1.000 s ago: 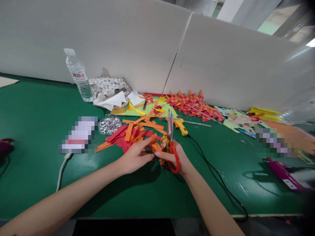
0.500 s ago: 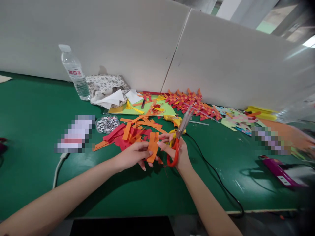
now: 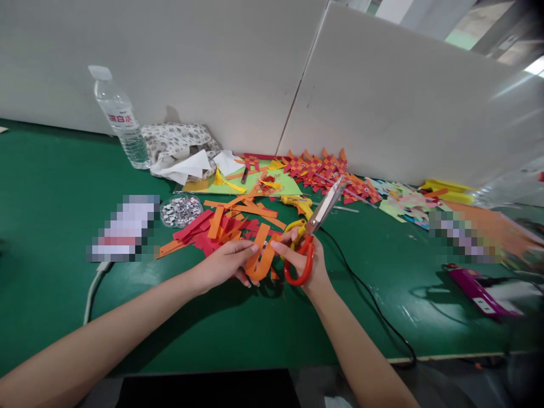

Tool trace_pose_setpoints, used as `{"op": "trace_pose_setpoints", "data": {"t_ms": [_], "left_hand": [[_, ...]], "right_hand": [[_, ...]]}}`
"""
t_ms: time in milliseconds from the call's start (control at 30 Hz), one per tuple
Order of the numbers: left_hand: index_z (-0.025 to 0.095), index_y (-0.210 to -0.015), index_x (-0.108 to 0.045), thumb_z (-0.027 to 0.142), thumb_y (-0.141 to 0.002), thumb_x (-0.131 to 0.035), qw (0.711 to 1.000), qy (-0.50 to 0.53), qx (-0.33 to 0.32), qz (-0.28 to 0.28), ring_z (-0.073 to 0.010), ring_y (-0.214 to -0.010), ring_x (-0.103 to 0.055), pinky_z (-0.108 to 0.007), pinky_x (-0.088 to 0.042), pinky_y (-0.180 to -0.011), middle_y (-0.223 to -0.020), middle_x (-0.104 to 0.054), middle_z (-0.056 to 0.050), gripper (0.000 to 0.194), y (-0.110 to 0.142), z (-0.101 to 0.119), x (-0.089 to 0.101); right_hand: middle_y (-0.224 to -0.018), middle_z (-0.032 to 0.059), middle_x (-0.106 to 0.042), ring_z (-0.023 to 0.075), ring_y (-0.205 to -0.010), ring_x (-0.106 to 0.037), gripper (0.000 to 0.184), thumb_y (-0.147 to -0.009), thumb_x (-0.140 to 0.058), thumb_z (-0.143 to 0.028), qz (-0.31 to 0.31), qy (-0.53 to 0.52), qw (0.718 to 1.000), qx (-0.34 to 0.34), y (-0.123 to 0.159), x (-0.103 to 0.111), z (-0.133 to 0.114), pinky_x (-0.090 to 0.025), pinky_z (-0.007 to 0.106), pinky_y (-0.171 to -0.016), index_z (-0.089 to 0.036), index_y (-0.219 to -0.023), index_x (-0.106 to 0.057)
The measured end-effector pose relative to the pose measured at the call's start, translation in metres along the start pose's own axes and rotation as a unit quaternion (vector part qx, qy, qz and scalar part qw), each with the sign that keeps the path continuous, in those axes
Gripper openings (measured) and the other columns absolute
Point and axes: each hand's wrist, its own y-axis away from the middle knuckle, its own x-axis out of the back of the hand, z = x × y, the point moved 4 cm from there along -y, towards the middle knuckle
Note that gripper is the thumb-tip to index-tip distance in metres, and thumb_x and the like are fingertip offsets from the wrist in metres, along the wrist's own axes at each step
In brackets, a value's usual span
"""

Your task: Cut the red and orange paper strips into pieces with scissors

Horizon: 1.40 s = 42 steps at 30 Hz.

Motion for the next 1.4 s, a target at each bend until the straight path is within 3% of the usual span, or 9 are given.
{"op": "trace_pose_setpoints", "data": {"t_ms": [200, 267, 400, 500, 933, 1033, 1167, 1400], "left_hand": [[0.015, -0.098, -0.061, 0.049, -0.078, -0.057, 0.999, -0.028, 0.003, -0.03, -0.0185, -0.069, -0.066, -0.026, -0.053, -0.051, -0.084, -0.067, -0.009, 0.039, 0.004, 0.001, -0.006], [0.016, -0.098, -0.06, 0.041, -0.077, -0.061, 0.997, -0.054, 0.003, -0.052, -0.0163, -0.066, -0.065, -0.023, -0.051, -0.05, -0.08, -0.065, -0.006, 0.033, 0.004, -0.001, -0.007], [0.015, -0.09, -0.056, 0.038, -0.082, -0.053, 0.995, -0.057, 0.017, -0.085, -0.0128, -0.056, -0.063, -0.023, -0.051, -0.05, -0.069, -0.064, -0.002, 0.024, 0.002, -0.005, -0.008], [0.015, -0.091, -0.055, 0.038, -0.082, -0.052, 0.993, -0.047, 0.027, -0.1, -0.0131, -0.057, -0.063, -0.024, -0.051, -0.05, -0.07, -0.065, -0.002, 0.024, 0.003, -0.005, -0.011], [0.014, -0.091, -0.059, 0.046, -0.087, -0.041, 0.992, -0.045, 0.042, -0.115, -0.0152, -0.06, -0.063, -0.025, -0.049, -0.052, -0.073, -0.067, -0.005, 0.036, 0.003, -0.01, -0.013], [0.015, -0.082, -0.058, 0.043, -0.087, -0.042, 0.988, -0.138, -0.023, -0.06, -0.013, -0.062, -0.059, -0.023, -0.046, -0.054, -0.073, -0.062, -0.002, 0.033, 0.005, -0.004, -0.009], [0.016, -0.077, -0.058, 0.039, -0.084, -0.051, 0.948, -0.269, -0.157, 0.059, -0.0092, -0.057, -0.049, -0.02, -0.039, -0.053, -0.065, -0.055, 0.002, 0.025, 0.007, 0.008, -0.001], [0.016, -0.075, -0.058, 0.044, -0.081, -0.055, 0.975, -0.181, -0.118, 0.047, -0.0096, -0.058, -0.052, -0.021, -0.045, -0.056, -0.064, -0.053, 0.002, 0.028, 0.003, 0.003, 0.001]], "right_hand": [[-0.066, -0.0035, -0.058, 0.0162, -0.064, -0.06, 0.042, -0.054, -0.08, -0.035, -0.024, 0.05, 0.998, 0.013, 0.002, -0.01, -0.005, -0.051, 0.034, -0.066, -0.024, -0.069, -0.043], [-0.065, -0.0038, -0.057, 0.0154, -0.062, -0.059, 0.043, -0.054, -0.08, -0.037, -0.024, 0.052, 0.998, 0.014, 0.003, -0.012, -0.005, -0.051, 0.032, -0.061, -0.024, -0.069, -0.042], [-0.074, -0.0016, -0.059, 0.0149, -0.061, -0.059, 0.045, -0.055, -0.079, -0.039, -0.028, 0.046, 0.999, 0.005, 0.002, -0.013, 0.001, -0.05, 0.03, -0.052, -0.024, -0.07, -0.04], [-0.08, 0.0006, -0.061, 0.0161, -0.066, -0.061, 0.043, -0.056, -0.079, -0.036, -0.033, 0.038, 0.999, 0.004, 0.002, -0.011, 0.005, -0.051, 0.031, -0.057, -0.023, -0.069, -0.041], [-0.065, -0.0058, -0.058, 0.0126, -0.059, -0.057, 0.038, -0.058, -0.078, -0.026, -0.001, -0.001, 1.0, 0.018, 0.003, -0.011, 0.0, -0.048, 0.03, -0.062, -0.023, -0.069, -0.042], [-0.062, -0.0062, -0.057, 0.0128, -0.058, -0.057, 0.04, -0.056, -0.079, -0.027, -0.01, 0.021, 1.0, 0.018, 0.004, -0.011, -0.003, -0.048, 0.029, -0.059, -0.023, -0.067, -0.042], [-0.063, -0.0051, -0.059, 0.0139, -0.058, -0.058, 0.041, -0.054, -0.08, -0.029, -0.026, 0.05, 0.998, 0.019, 0.004, -0.012, -0.005, -0.049, 0.03, -0.058, -0.023, -0.065, -0.041], [-0.069, -0.0026, -0.063, 0.0156, -0.062, -0.062, 0.039, -0.057, -0.078, -0.029, -0.009, 0.019, 1.0, 0.018, 0.005, -0.011, -0.004, -0.051, 0.032, -0.059, -0.023, -0.065, -0.041]]}}
